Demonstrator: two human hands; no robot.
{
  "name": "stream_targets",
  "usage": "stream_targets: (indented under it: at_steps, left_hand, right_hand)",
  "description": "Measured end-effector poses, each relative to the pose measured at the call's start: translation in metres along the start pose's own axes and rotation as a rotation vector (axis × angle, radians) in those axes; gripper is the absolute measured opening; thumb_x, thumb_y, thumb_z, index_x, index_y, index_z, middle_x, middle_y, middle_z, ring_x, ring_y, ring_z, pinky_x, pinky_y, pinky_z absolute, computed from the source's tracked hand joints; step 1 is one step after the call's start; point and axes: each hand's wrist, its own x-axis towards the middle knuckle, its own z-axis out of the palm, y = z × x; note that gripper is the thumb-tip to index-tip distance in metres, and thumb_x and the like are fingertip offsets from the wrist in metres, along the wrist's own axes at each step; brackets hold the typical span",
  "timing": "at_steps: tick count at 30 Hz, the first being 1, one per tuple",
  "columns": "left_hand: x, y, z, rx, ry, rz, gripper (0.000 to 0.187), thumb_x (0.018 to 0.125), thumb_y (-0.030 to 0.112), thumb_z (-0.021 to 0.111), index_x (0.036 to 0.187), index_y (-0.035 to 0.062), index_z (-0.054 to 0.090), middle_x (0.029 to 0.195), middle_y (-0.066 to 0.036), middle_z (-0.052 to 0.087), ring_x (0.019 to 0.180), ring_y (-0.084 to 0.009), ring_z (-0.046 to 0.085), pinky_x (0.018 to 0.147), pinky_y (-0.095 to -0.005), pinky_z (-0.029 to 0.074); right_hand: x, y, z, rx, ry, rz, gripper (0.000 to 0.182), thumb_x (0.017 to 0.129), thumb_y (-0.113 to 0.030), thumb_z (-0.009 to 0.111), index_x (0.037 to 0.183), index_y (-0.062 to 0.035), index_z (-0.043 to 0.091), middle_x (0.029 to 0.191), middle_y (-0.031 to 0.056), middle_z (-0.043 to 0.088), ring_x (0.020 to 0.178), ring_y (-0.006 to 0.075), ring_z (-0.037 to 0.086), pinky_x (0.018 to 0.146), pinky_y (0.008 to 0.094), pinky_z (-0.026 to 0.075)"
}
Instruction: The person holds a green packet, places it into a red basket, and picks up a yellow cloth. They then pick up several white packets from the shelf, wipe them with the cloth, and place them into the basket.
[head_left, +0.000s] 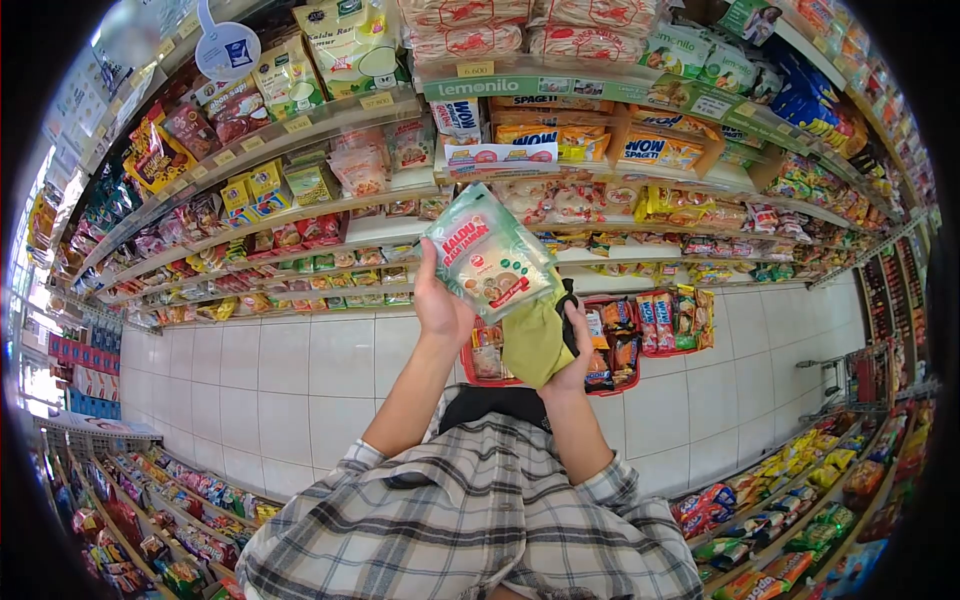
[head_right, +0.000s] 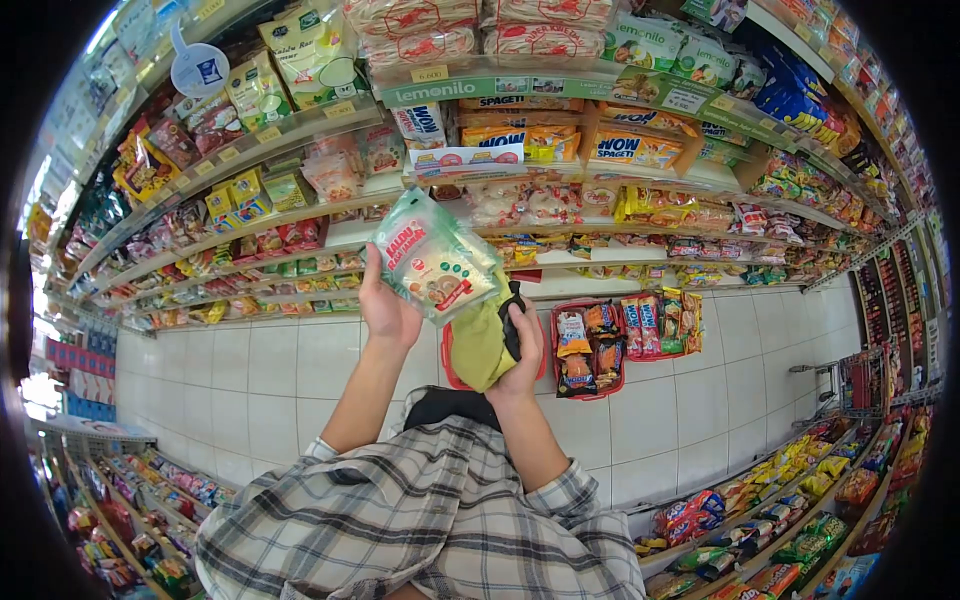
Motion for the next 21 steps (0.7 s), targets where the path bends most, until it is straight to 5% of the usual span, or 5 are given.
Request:
stream_targets:
  at_steps: [8,9,11,16,21]
  left_hand:
    - [0.006,-0.008,-0.012,-0.076,-0.12,0.074,0.043,0.099,0.039,0.044,0.122,0.0031,0.052,0.119,-0.013,0.059,0.108,-0.0242,0.058,0.095,-0.0427,0.046]
    - [0.021,-0.037,-0.08,-0.082,0.071,-0.103,0.04,0.097,0.039,0.046,0.115,0.004,0.055,0.105,-0.012,0.062,0.093,-0.0239,0.063,0.08,-0.0404,0.054]
    - [-0.005,-0.015,-0.06,-0.241,-0.22,-0.337,0.037,0.095,0.039,0.05,0.108,0.0046,0.057,0.092,-0.01,0.064,0.077,-0.0248,0.065,0.064,-0.0366,0.057]
    - [-0.001,-0.016,-0.072,-0.038,-0.299,-0.256,0.038,0.094,0.034,0.056,0.115,0.0026,0.055,0.108,-0.012,0.062,0.098,-0.0251,0.063,0.084,-0.0386,0.055]
    - [-0.023,-0.002,-0.005,0.286,-0.328,0.1,0.045,0.096,0.037,0.051,0.126,0.0031,0.049,0.121,-0.012,0.056,0.112,-0.0253,0.056,0.096,-0.0404,0.048]
  right_hand:
    - [-0.05,0.003,0.031,-0.664,-0.202,-0.42,0.028,0.085,-0.006,0.061,0.109,0.0001,0.049,0.111,0.0112,0.057,0.1,0.0162,0.054,0.09,0.0289,0.042]
    - [-0.05,0.008,0.029,-0.679,-0.281,-0.472,0.028,0.084,-0.003,0.061,0.109,0.0011,0.049,0.116,0.0139,0.056,0.104,0.0181,0.053,0.094,0.0313,0.041]
    - [-0.053,0.014,0.031,-0.732,-0.386,-0.479,0.029,0.083,-0.003,0.062,0.109,0.001,0.049,0.116,0.0142,0.056,0.104,0.0178,0.052,0.094,0.0319,0.041]
    - [-0.044,0.0,0.058,-0.682,-0.277,-0.662,0.031,0.085,-0.005,0.058,0.113,0.0026,0.045,0.119,0.0173,0.053,0.107,0.0201,0.052,0.095,0.0347,0.041]
    - [0.009,-0.023,0.117,-0.997,-0.721,-0.912,0.028,0.082,-0.009,0.059,0.106,0.002,0.05,0.13,0.0263,0.051,0.124,0.0365,0.048,0.103,0.0468,0.036]
